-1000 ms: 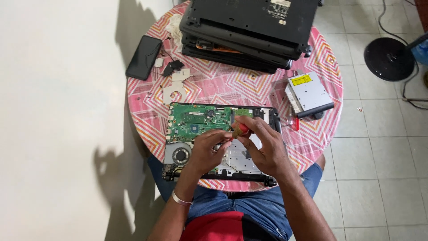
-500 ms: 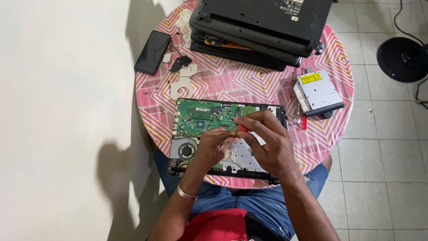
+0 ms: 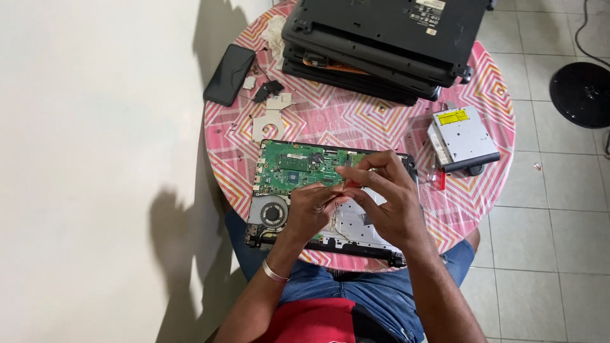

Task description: The person uses a screwdriver to loosen screws securing a hard drive inside a disassembled laptop. They then lift the hard drive out of the laptop chassis and place it on the table.

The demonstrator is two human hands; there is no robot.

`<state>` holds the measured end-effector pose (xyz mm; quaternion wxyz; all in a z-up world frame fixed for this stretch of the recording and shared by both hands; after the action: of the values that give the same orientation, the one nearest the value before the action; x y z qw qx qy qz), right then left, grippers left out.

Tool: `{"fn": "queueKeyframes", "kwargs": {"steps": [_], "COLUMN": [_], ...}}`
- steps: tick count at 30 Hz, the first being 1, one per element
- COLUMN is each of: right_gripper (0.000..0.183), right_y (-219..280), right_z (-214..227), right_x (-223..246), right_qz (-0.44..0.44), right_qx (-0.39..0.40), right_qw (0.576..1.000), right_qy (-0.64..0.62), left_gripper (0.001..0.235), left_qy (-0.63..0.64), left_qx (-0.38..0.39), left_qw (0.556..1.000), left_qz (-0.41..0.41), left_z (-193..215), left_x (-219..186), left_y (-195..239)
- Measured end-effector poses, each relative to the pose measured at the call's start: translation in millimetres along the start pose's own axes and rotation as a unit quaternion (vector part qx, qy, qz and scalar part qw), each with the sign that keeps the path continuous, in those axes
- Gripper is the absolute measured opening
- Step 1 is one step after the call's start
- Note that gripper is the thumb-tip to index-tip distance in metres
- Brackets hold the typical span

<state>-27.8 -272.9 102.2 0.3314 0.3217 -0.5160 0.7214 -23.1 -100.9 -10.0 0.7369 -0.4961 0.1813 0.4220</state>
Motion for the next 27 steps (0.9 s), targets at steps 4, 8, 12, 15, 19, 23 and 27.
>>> {"fn": "queueKeyframes", "kwargs": {"steps": [4, 8, 12, 15, 19, 23, 27], "right_gripper": [0.021, 0.025, 0.03, 0.025, 0.018, 0.025, 0.029], "right_y": [-2.2, -0.3, 4.0, 7.0, 2.3, -0.3, -0.2], "right_z": [-3.7, -2.2, -0.5, -2.1, -0.9, 0.3, 2.7], "right_x": [3.3, 9.6, 6.3, 1.1, 10.3, 19.2, 19.6], "right_qz": [0.011, -0.024, -0.003, -0.007, 0.014, 0.009, 0.006], "right_qx": [-0.003, -0.018, -0.033, -0.05, -0.017, -0.007, 0.021], "right_qw": [0.999, 1.0, 0.999, 0.998, 0.998, 0.999, 0.998], "right_qy": [0.041, -0.005, 0.041, 0.048, 0.055, -0.033, -0.054], "left_gripper": [0.006, 0.009, 0.015, 0.013, 0.019, 0.023, 0.02], "left_qy": [-0.018, -0.014, -0.036, -0.046, -0.042, 0.038, 0.101], "left_qx": [-0.007, -0.007, -0.008, -0.012, -0.014, 0.022, 0.05], "left_qw": [1.0, 1.0, 0.999, 0.999, 0.999, 0.999, 0.992], "left_qz": [0.0, 0.012, 0.006, 0.009, 0.016, 0.027, 0.065], "left_z": [3.6, -0.4, -2.4, -3.4, -7.6, 10.1, 18.3], "left_x": [-7.0, -3.7, -4.9, -8.4, 0.4, -19.4, -31.4], "left_y": [-3.9, -0.7, -2.2, -1.4, 6.2, -16.2, -29.1]}}
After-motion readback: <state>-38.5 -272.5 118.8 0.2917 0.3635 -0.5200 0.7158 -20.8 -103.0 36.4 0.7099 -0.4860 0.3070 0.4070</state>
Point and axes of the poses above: each hand's wrist, its own y-axis away from the middle knuckle, its own z-axis out of the back of the hand, x = y × z, the point moved 1 cm from there along -y, towards the middle knuckle, and after that the axes turned 11 degrees about -y, right-handed, at the moved point
